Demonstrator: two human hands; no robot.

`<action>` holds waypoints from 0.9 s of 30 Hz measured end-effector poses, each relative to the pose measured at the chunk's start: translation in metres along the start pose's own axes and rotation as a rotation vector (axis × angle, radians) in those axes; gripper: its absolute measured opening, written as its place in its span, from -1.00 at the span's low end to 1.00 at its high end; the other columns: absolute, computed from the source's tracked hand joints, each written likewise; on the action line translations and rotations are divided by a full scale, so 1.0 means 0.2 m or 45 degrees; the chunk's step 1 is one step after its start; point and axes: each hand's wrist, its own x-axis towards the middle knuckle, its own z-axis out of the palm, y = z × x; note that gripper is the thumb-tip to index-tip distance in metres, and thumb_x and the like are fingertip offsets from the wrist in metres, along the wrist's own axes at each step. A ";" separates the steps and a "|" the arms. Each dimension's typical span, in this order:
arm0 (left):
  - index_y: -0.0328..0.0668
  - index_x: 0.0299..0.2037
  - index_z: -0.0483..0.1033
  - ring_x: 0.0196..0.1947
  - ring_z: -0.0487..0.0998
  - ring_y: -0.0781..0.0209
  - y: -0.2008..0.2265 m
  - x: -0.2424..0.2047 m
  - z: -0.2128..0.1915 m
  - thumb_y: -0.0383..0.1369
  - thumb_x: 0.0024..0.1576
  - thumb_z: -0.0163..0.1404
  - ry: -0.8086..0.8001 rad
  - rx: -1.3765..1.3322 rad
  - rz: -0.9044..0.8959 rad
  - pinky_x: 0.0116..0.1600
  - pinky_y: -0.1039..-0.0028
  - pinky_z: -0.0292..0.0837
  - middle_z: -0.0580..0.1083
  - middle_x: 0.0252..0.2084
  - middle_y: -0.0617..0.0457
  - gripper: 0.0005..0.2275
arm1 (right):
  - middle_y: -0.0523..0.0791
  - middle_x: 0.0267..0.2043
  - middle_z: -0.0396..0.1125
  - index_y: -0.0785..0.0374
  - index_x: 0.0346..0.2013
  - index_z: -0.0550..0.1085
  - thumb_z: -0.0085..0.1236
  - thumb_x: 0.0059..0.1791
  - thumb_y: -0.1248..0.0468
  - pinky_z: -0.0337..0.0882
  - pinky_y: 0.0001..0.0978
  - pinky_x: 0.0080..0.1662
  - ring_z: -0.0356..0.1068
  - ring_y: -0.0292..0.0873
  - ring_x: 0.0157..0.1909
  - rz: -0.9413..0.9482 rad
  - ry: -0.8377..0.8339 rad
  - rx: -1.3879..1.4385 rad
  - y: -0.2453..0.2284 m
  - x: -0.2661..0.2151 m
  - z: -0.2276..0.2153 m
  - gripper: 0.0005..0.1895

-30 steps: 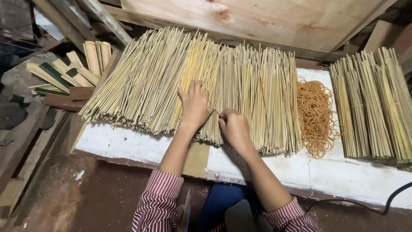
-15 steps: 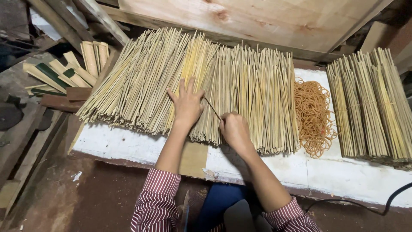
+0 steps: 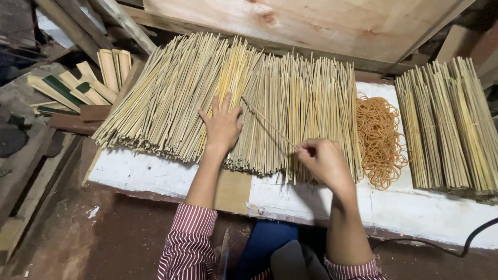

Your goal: Sorting and bundling thin wooden sticks on a workbench.

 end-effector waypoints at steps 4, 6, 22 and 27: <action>0.27 0.10 0.49 0.50 -0.03 -0.24 -0.01 -0.02 -0.06 -0.04 0.19 0.03 0.005 -0.066 0.058 0.28 -0.57 -0.05 0.12 0.48 0.10 -0.70 | 0.15 -0.35 0.51 0.28 -0.31 0.64 0.19 -0.07 0.25 0.48 0.03 -0.14 0.52 0.21 -0.20 0.049 0.095 0.048 0.15 -0.10 -0.14 -0.82; 0.27 0.07 0.56 0.51 -0.04 -0.28 -0.02 -0.02 -0.06 -0.16 0.22 0.03 -0.004 -0.145 0.099 0.28 -0.58 -0.06 0.14 0.48 0.11 -0.77 | 0.01 -0.36 0.54 0.11 -0.24 0.68 0.19 -0.08 0.30 0.48 -0.13 -0.18 0.54 0.05 -0.26 0.150 0.296 0.070 0.23 -0.17 -0.19 -0.82; 0.04 -0.38 0.70 0.44 0.14 -0.10 0.16 -0.04 -0.01 -0.16 -0.06 0.27 0.151 0.040 0.126 0.33 -0.56 -0.30 0.44 0.21 0.08 -0.84 | 0.09 -0.28 0.58 0.35 -0.14 0.64 0.31 -0.14 0.37 0.52 -0.25 -0.25 0.53 -0.17 -0.33 0.270 0.073 0.559 0.24 -0.12 0.21 -0.72; 0.10 -0.58 0.63 0.40 0.19 -0.08 0.08 0.04 0.13 -0.07 -0.14 0.18 0.101 -0.597 -0.157 0.34 -0.50 -0.29 0.45 0.14 0.08 -0.81 | 0.07 -0.33 0.57 0.41 -0.12 0.62 0.26 -0.14 0.45 0.53 -0.37 -0.36 0.46 -0.21 -0.51 0.285 0.031 0.756 0.26 -0.12 0.25 -0.71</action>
